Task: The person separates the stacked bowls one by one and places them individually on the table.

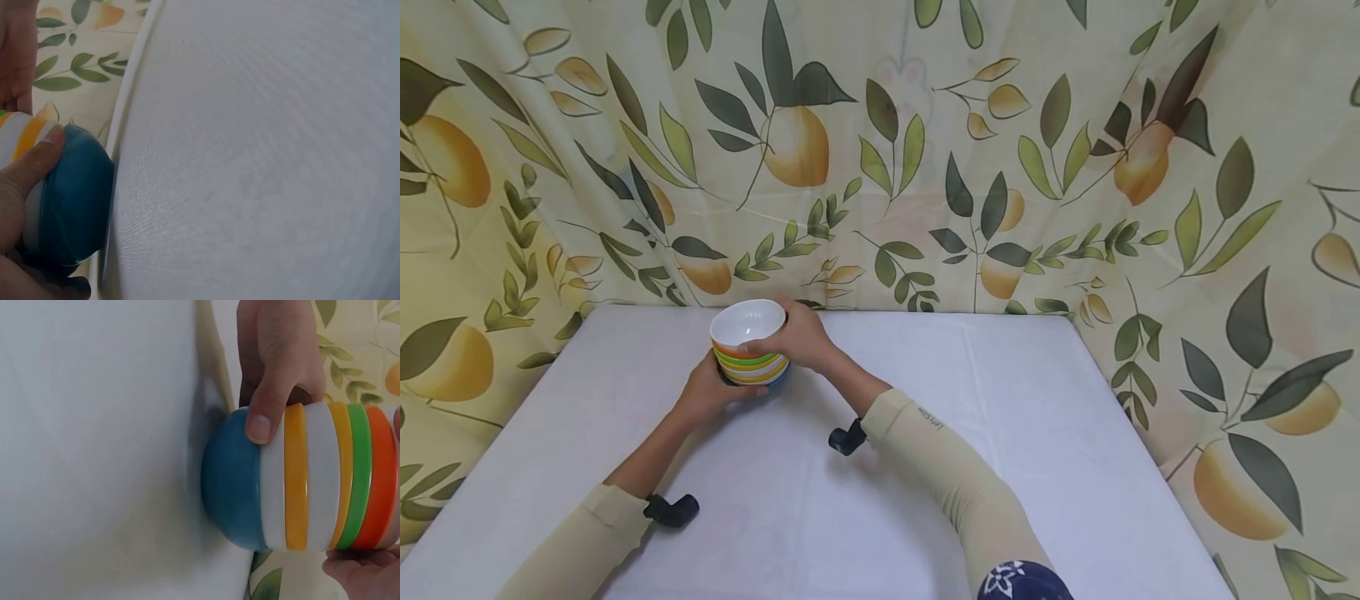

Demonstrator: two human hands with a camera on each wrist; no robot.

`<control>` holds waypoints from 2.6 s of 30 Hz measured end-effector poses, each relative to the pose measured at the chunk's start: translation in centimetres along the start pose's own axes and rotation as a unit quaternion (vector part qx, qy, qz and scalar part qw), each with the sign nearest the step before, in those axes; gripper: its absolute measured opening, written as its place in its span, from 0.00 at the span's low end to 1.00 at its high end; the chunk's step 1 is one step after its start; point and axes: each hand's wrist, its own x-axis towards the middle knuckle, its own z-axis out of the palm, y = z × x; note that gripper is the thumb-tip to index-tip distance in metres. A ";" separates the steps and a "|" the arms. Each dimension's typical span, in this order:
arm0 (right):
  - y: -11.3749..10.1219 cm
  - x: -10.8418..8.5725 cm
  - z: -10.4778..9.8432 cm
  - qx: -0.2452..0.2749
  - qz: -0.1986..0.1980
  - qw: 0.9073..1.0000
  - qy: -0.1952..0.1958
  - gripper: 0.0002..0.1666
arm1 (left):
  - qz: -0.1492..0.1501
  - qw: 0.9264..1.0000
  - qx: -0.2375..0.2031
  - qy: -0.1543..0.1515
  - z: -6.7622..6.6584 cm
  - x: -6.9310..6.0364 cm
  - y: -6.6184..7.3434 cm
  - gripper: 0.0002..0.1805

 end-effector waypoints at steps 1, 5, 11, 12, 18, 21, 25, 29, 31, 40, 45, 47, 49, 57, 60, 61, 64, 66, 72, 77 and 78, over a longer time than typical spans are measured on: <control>0.1 0.0 0.1 0.001 -0.002 1.000 0.002 0.44 | 0.000 1.000 0.002 0.001 0.0 0.0 0.0 0.61; 0.2 0.1 0.2 0.006 -0.009 1.000 0.011 0.45 | 0.001 1.000 0.005 0.002 0.0 -0.1 0.0 0.61; 0.1 0.0 0.2 0.023 -0.015 0.999 0.017 0.43 | -0.003 1.000 0.009 0.000 0.0 0.0 0.0 0.61; 0.0 0.0 0.1 0.027 -0.018 0.999 0.017 0.43 | -0.004 1.000 0.010 0.000 0.0 0.0 0.0 0.61; -0.2 -0.1 -0.4 0.065 -0.039 0.997 0.012 0.42 | 0.003 1.000 0.016 0.001 -0.1 0.0 0.0 0.59; -0.5 -0.4 -0.8 0.077 -0.043 0.996 0.019 0.40 | 0.004 1.000 0.019 -0.001 -0.1 0.0 0.0 0.58; -0.8 -1.0 -1.6 0.091 -0.043 0.994 0.032 0.38 | 0.006 1.000 0.024 -0.005 -0.1 -0.1 -0.1 0.57; -0.9 -1.4 -2.6 0.120 -0.042 0.991 0.045 0.40 | 0.003 0.999 0.031 -0.006 0.0 -0.1 -0.1 0.58; -0.7 -1.6 -3.1 0.133 -0.043 0.989 0.052 0.42 | 0.000 0.999 0.034 -0.005 0.0 -0.1 -0.1 0.58; 0.8 -3.5 -5.1 0.158 -0.028 0.982 0.097 0.48 | 0.002 0.999 0.036 -0.004 0.1 -0.1 -0.2 0.59; 2.3 -4.5 -5.8 0.166 -0.013 0.980 0.110 0.48 | 0.001 0.999 0.036 -0.001 0.1 -0.1 -0.1 0.58; 2.9 -4.7 -5.9 0.167 -0.012 0.979 0.113 0.47 | 0.001 0.999 0.035 0.000 0.1 -0.1 -0.1 0.58; 3.3 -4.9 -6.0 0.166 -0.014 0.980 0.112 0.47 | 0.003 1.000 0.031 0.001 0.0 -0.1 -0.1 0.58; 4.9 -5.7 -5.6 0.146 0.026 0.982 0.114 0.52 | 0.020 1.000 0.018 0.001 0.1 -0.1 -0.4 0.59; 5.7 -6.0 -5.6 0.140 0.044 0.983 0.111 0.55 | 0.023 1.000 0.013 0.002 0.1 -0.1 -0.5 0.59; 6.0 -6.2 -5.5 0.138 0.050 0.983 0.110 0.56 | 0.023 1.000 0.012 0.002 0.2 -0.1 -0.5 0.59; 7.2 -6.6 -5.4 0.134 0.054 0.984 0.099 0.55 | 0.020 1.000 0.014 0.001 0.2 -0.1 -0.5 0.59; 7.9 -6.8 -5.3 0.132 0.048 0.986 0.090 0.53 | 0.019 1.000 0.016 0.002 0.1 -0.2 -0.4 0.59; 9.0 -7.3 -4.9 0.116 0.041 0.990 0.067 0.48 | 0.012 1.000 0.023 0.003 0.0 -0.2 0.1 0.59; 9.6 -7.6 -4.5 0.098 0.047 0.993 0.051 0.49 | 0.002 1.000 0.027 0.001 0.1 -0.2 0.0 0.59; 9.8 -7.6 -4.5 0.095 0.046 0.993 0.050 0.50 | 0.004 1.000 0.024 0.001 0.1 -0.2 0.0 0.58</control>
